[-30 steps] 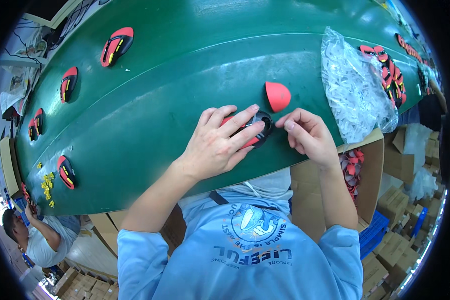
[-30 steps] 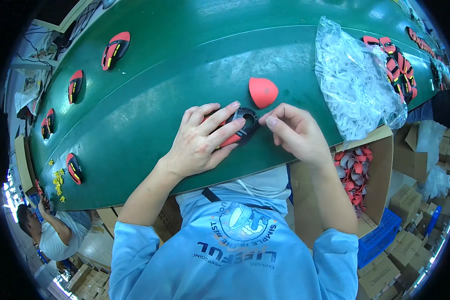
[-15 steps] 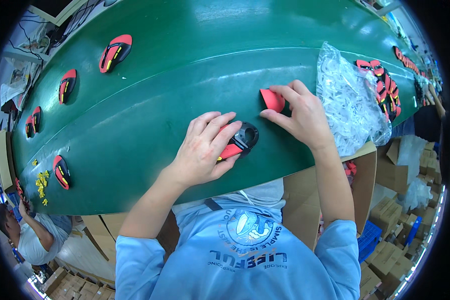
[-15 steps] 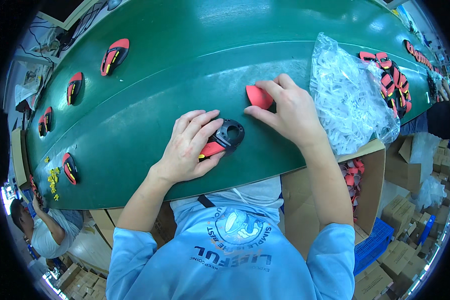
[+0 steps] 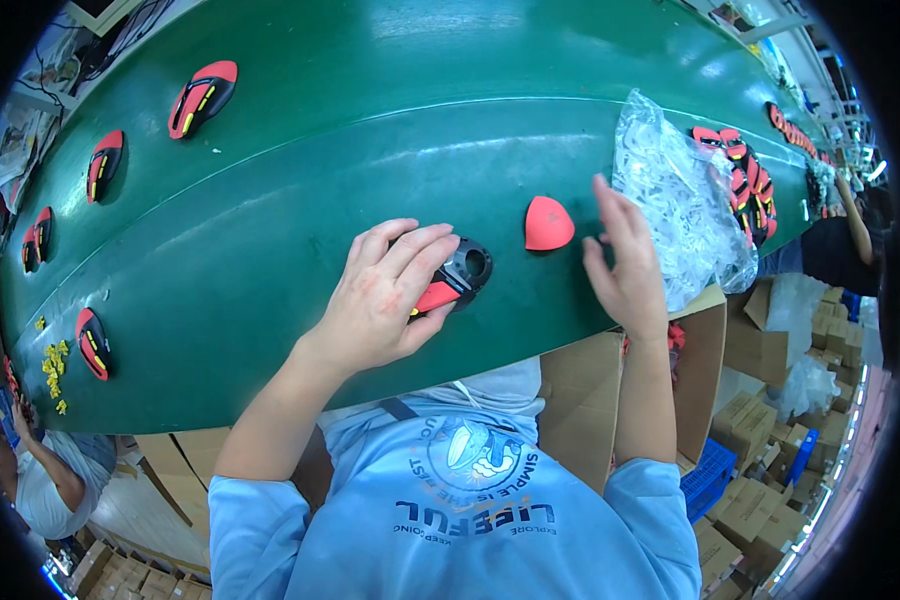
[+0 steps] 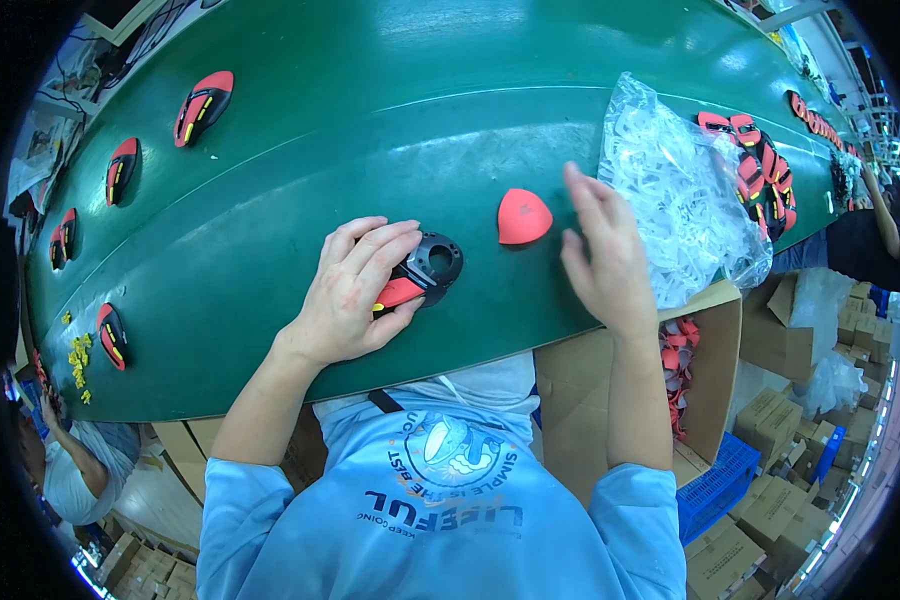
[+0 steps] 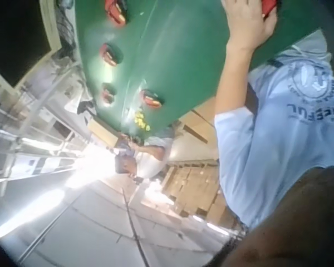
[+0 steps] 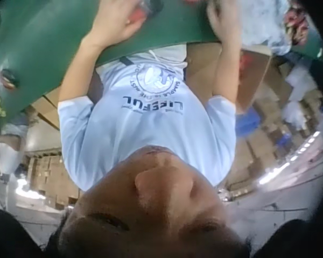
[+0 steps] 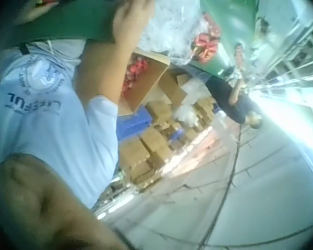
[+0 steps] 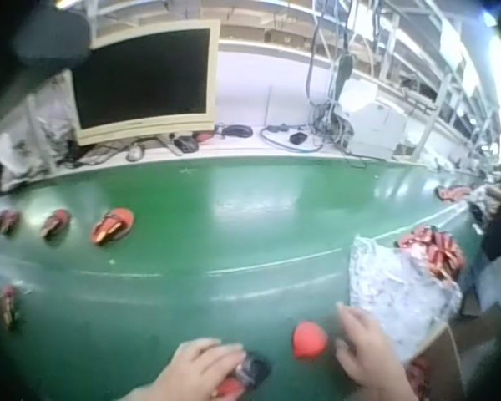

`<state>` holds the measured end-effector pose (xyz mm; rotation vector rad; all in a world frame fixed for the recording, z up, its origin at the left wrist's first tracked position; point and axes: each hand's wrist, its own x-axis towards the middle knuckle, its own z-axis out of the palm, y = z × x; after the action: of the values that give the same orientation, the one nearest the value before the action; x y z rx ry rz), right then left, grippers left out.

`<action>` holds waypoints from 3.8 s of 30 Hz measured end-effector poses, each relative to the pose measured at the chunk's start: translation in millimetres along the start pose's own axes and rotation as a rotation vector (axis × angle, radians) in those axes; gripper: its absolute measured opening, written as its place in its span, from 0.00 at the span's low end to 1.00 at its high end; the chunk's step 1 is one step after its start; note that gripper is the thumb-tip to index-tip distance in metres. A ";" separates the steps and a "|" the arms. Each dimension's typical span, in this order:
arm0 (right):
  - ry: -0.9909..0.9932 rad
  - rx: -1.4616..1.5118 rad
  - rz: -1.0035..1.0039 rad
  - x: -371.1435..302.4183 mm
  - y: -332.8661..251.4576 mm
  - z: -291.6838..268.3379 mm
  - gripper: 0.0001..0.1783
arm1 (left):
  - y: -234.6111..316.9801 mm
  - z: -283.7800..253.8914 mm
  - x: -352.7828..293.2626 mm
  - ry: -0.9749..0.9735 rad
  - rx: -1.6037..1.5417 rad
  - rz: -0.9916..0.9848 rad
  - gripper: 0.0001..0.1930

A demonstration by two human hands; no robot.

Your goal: The person assembles computer mice on a conveyor belt by taking mouse bodies and plastic covers from a box, fitting the covers onto the mouse bodies by hand, and sliding the assembled mice along the conveyor belt.

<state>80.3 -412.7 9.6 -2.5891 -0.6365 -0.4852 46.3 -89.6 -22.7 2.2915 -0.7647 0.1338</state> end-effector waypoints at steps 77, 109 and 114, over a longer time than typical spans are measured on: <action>-0.084 0.533 -0.207 60.0 -119.5 88.8 0.25 | -32.6 7.9 3.4 -0.285 -0.014 0.241 0.28; 0.244 -0.387 0.983 -107.3 317.9 -144.0 0.33 | 16.1 17.6 20.4 -0.105 0.129 0.091 0.28; 0.318 -0.408 1.052 -103.3 293.5 -144.6 0.46 | 16.8 15.9 14.7 -0.107 0.118 0.070 0.28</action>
<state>108.9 -754.3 -5.5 -2.6487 0.9876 -0.6540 47.0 -116.9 -20.1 2.3994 -0.9135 0.0911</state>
